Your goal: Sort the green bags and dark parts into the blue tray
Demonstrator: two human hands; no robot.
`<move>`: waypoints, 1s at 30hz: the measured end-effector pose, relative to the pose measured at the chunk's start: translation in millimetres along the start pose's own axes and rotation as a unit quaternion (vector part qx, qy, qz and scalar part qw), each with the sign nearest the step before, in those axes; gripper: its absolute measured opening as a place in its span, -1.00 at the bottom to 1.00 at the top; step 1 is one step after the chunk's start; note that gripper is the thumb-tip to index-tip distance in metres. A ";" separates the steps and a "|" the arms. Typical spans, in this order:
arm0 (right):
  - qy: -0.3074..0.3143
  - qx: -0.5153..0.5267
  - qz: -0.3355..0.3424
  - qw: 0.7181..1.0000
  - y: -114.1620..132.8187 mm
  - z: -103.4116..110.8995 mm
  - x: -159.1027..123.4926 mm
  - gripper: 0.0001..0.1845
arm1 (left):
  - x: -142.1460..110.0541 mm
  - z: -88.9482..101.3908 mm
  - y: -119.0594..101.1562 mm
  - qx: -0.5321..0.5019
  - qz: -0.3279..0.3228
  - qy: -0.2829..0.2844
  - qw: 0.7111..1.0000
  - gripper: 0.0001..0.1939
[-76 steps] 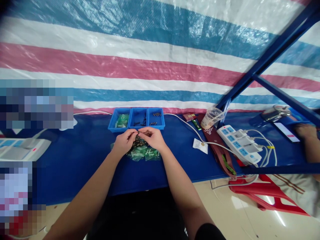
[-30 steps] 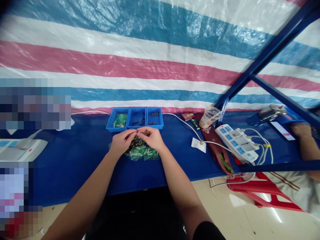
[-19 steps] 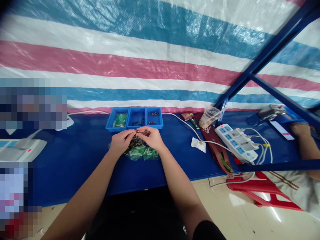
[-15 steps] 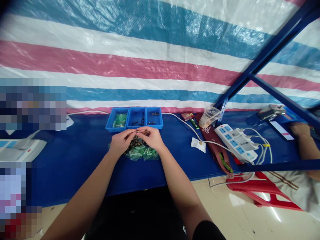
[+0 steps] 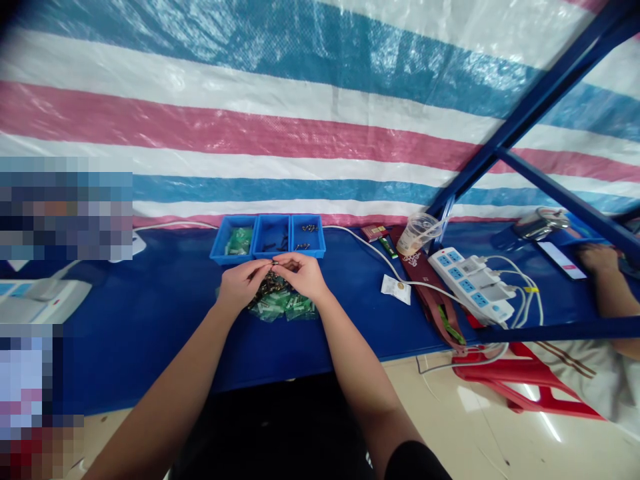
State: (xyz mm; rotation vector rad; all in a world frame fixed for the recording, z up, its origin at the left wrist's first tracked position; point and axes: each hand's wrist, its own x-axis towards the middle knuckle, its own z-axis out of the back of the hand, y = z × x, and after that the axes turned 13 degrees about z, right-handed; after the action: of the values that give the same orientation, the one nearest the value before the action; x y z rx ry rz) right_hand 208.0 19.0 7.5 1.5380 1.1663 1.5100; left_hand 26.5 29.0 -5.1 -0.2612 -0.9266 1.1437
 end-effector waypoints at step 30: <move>-0.003 -0.010 -0.014 1.000 4.2 -0.2 -0.4 -0.62 | 0.6 -0.1 0.7 0.010 0.001 0.009 1.000 -0.72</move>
State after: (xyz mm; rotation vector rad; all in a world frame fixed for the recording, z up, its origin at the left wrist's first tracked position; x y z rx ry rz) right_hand 208.4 17.1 11.2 1.5057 1.1617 1.4932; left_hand 26.1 29.8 -5.3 -0.2555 -0.8994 1.1498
